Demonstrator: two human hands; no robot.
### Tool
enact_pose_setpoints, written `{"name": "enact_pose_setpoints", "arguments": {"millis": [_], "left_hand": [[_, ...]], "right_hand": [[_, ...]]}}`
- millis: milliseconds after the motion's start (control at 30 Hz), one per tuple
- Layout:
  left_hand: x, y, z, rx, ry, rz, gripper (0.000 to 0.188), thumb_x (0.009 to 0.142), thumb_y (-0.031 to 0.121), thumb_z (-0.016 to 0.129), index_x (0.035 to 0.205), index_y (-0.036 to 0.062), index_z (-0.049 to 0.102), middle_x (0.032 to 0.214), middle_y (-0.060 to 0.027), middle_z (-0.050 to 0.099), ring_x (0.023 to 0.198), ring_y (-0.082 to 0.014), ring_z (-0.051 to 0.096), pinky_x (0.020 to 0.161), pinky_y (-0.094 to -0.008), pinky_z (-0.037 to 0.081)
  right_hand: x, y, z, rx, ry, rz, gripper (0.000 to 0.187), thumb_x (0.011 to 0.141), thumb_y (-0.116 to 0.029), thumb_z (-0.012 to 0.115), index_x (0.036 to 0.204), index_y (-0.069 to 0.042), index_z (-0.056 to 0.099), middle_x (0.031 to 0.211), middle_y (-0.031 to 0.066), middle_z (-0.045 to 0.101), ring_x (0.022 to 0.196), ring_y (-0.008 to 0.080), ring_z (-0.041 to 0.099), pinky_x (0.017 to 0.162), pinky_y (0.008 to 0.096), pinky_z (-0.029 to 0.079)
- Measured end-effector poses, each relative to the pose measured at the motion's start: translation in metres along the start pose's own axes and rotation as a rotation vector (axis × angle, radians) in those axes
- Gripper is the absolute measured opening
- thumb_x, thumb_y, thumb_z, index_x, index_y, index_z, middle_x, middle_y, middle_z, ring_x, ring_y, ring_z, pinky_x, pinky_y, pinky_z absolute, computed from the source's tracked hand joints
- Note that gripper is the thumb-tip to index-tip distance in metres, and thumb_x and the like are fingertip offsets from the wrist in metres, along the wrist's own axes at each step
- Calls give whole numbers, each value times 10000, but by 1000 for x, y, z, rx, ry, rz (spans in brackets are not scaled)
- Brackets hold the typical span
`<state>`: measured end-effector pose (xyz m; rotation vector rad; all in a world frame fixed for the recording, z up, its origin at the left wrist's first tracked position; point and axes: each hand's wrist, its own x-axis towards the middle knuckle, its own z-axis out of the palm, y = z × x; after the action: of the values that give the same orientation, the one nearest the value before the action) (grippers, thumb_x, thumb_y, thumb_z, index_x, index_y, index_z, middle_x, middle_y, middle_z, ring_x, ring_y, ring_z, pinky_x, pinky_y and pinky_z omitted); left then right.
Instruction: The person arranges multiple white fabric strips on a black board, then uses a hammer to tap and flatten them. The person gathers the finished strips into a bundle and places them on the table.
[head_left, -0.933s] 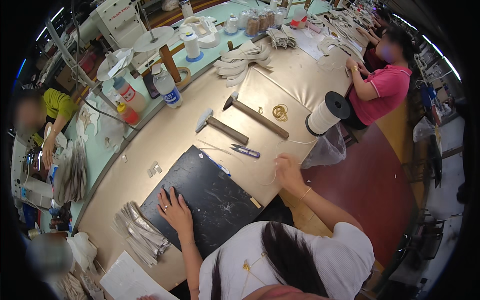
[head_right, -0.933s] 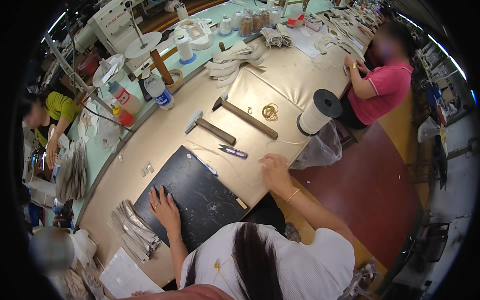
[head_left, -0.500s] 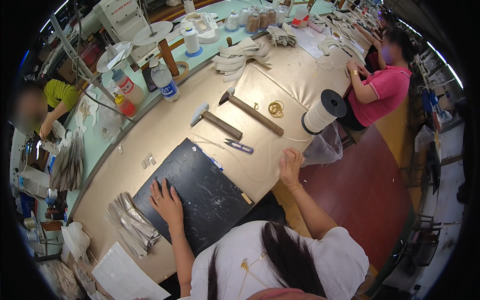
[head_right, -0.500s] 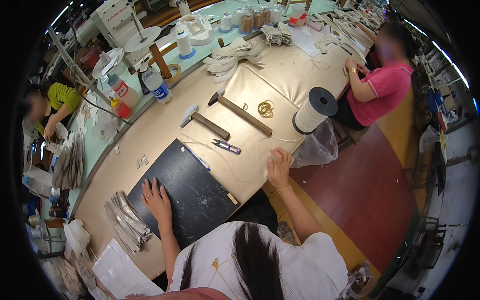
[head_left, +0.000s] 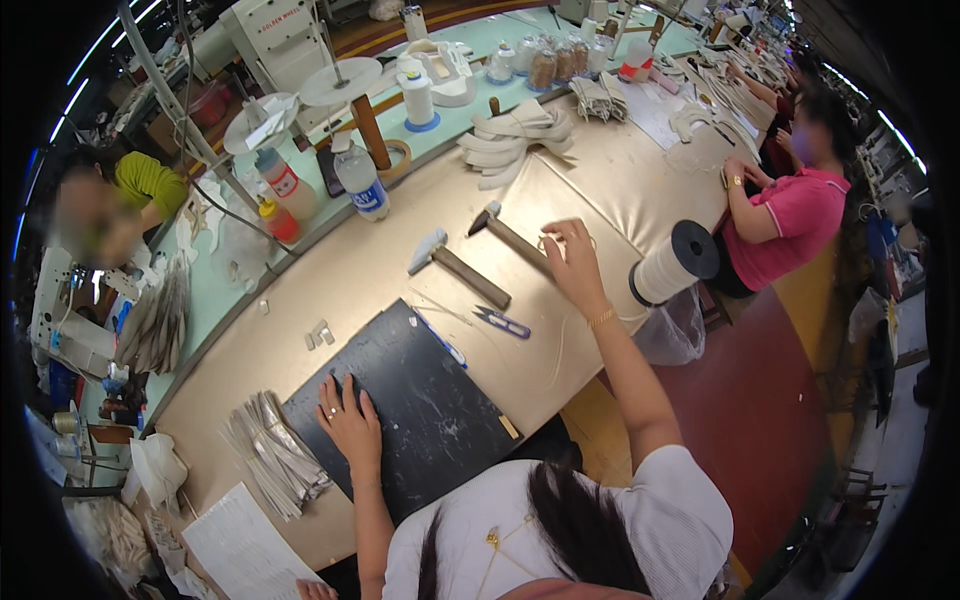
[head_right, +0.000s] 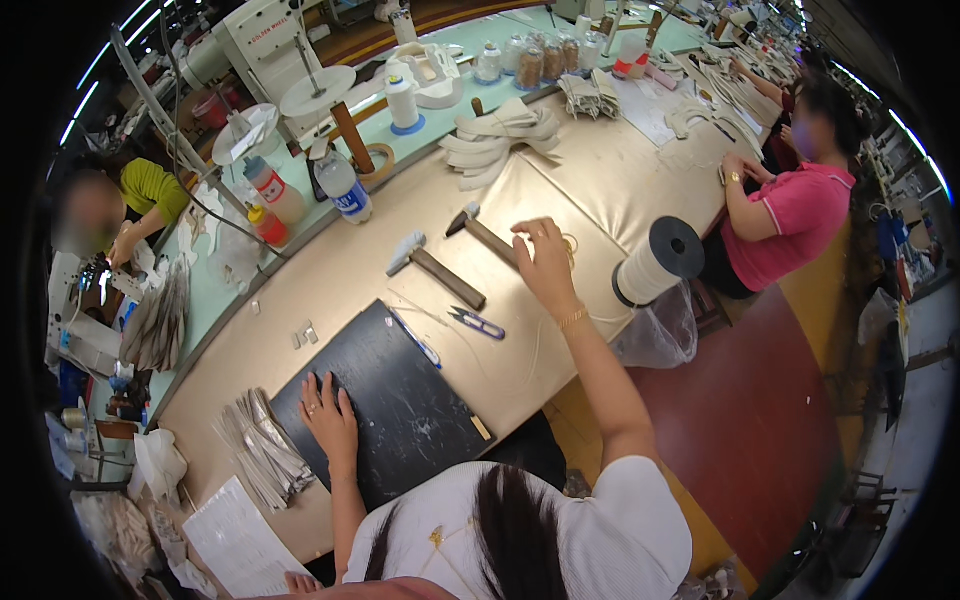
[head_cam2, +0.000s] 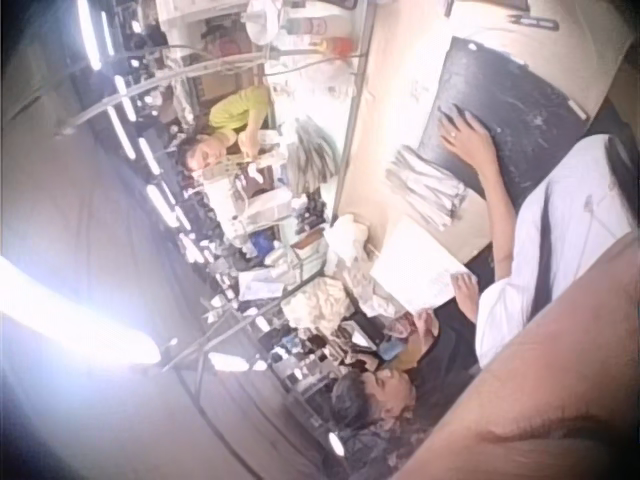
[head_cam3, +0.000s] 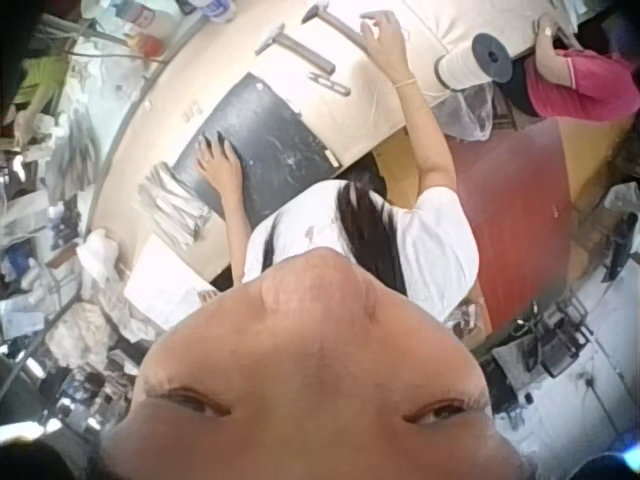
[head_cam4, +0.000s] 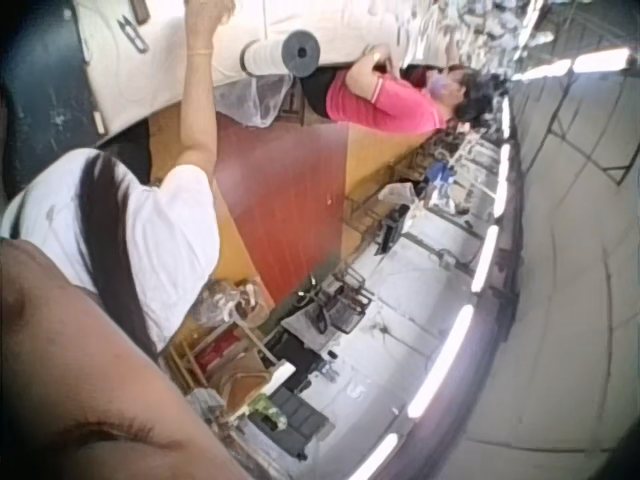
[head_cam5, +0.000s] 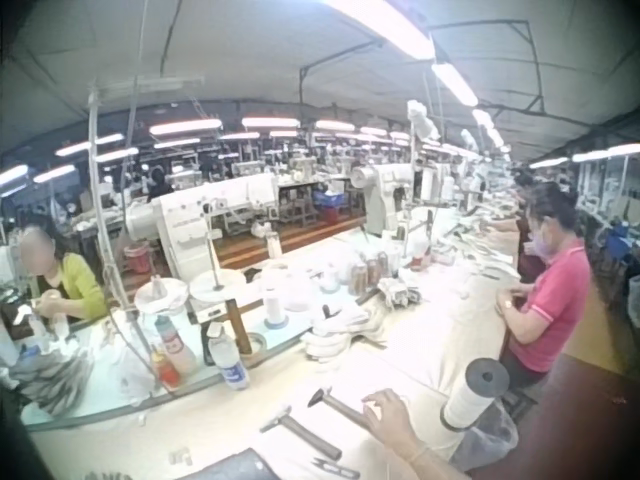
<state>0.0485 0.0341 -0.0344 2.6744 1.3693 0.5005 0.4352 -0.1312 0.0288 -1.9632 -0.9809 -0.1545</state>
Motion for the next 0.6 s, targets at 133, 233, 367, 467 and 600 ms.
{"name": "enact_pose_setpoints", "arguments": {"millis": [133, 233, 367, 467, 600], "left_hand": [[3, 2, -5, 0, -19, -18, 408, 931, 215, 580, 1321, 97, 554, 1478, -162, 412, 1404, -323, 328, 1149, -520, 206], [5, 4, -5, -17, -33, -19, 406, 928, 209, 580, 1317, 98, 557, 1478, -160, 415, 1408, -318, 327, 1155, -512, 197], [4, 5, -5, -5, -67, -51, 396, 937, 216, 559, 1314, 93, 558, 1484, -154, 411, 1412, -317, 321, 1158, -509, 187], [0, 4, -5, 37, -84, -76, 389, 945, 216, 543, 1309, 81, 557, 1489, -148, 408, 1417, -314, 316, 1156, -510, 189], [2, 7, -8, 47, -102, -63, 392, 951, 207, 529, 1319, 73, 544, 1497, -148, 399, 1426, -311, 304, 1156, -510, 193]], "right_hand": [[100, 70, 56, 625, -99, 581, 219, 946, -165, 580, 1103, -15, 603, 1004, 58, 584, 916, 182, 573, 776, 335, 477], [150, 132, 95, 1197, 178, 954, 208, 963, -204, 572, 1104, -51, 585, 991, 19, 554, 808, 146, 536, 705, 276, 455], [191, 167, 121, 1303, 306, 872, 171, 936, -234, 616, 1027, -110, 541, 871, -7, 468, 687, 119, 433, 586, 256, 376], [213, 165, 127, 1210, 312, 992, 291, 898, -282, 663, 1097, -97, 557, 978, 17, 487, 775, 126, 461, 632, 281, 404], [216, 155, 124, 1041, 269, 1037, 441, 890, -293, 667, 1246, -65, 544, 1127, 46, 511, 848, 139, 481, 698, 296, 423]]}}
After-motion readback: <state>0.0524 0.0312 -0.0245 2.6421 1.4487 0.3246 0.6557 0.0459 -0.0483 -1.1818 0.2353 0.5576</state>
